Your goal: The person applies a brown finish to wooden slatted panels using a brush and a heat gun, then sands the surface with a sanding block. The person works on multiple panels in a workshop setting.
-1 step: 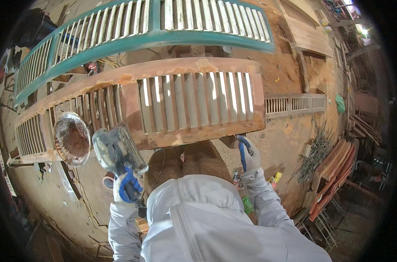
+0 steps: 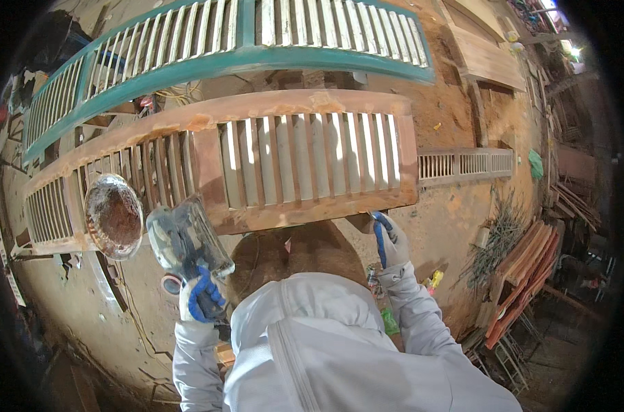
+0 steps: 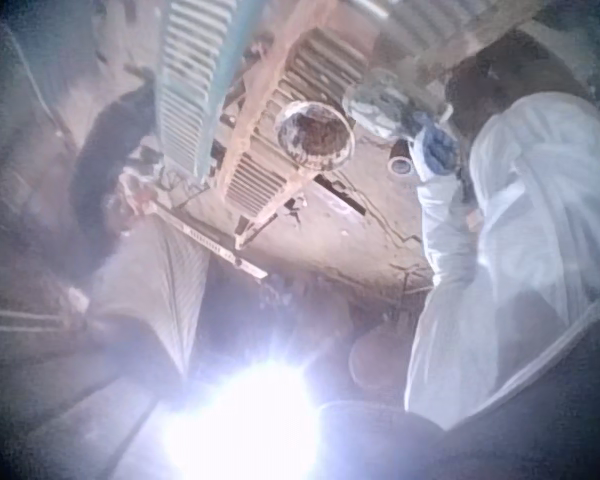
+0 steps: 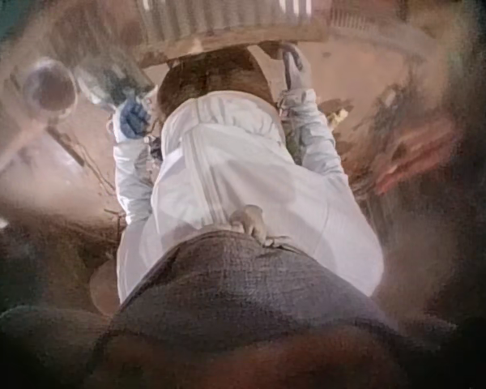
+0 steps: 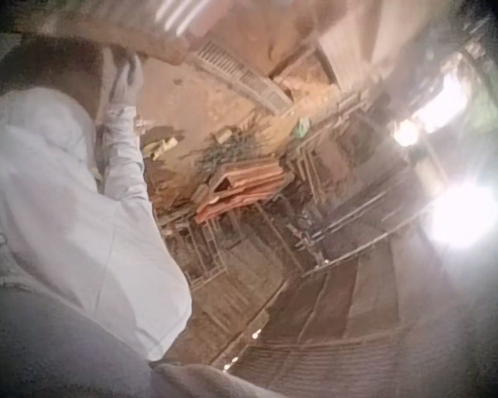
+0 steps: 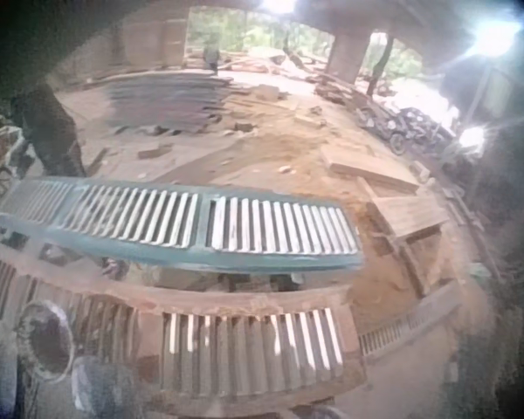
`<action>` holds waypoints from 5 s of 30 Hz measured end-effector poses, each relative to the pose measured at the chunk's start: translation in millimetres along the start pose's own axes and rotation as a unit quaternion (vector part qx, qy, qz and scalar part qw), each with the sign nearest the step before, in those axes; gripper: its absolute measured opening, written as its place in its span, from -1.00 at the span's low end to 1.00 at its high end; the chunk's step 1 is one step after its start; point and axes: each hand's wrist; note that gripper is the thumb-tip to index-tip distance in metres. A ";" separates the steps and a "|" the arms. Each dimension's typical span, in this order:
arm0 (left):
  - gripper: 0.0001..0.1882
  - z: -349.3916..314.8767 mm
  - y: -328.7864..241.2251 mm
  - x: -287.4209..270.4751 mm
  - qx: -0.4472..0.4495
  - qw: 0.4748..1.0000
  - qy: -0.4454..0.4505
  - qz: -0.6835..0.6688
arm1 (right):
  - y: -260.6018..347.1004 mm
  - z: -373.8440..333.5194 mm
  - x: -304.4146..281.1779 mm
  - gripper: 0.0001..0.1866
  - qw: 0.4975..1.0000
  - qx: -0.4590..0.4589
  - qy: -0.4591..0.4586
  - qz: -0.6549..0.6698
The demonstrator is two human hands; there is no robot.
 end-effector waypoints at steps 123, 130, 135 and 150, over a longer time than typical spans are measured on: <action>-0.94 -0.1 260.4 -208.5 0.137 0.911 -0.284 -0.266 | 32.0 88.0 5.0 -0.60 0.903 0.164 0.351 0.187; -0.90 2.4 275.6 -224.3 0.213 0.843 -0.347 -0.353 | 82.5 76.5 110.3 -0.74 0.917 0.051 0.371 0.135; -0.87 6.8 292.6 -295.4 0.199 0.858 -0.326 -0.343 | 126.0 42.3 246.4 -0.80 0.892 -0.081 0.444 0.024; -0.86 -44.5 195.3 -479.9 0.114 0.862 -0.321 -0.376 | 121.5 -27.5 519.7 -0.71 0.837 -0.331 0.275 -0.338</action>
Point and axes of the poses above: each hand's wrist, its own z-axis towards the middle knuckle, its own x-axis out of the palm, y = z × x, and after that the axes turned 5 degrees about y, right-handed
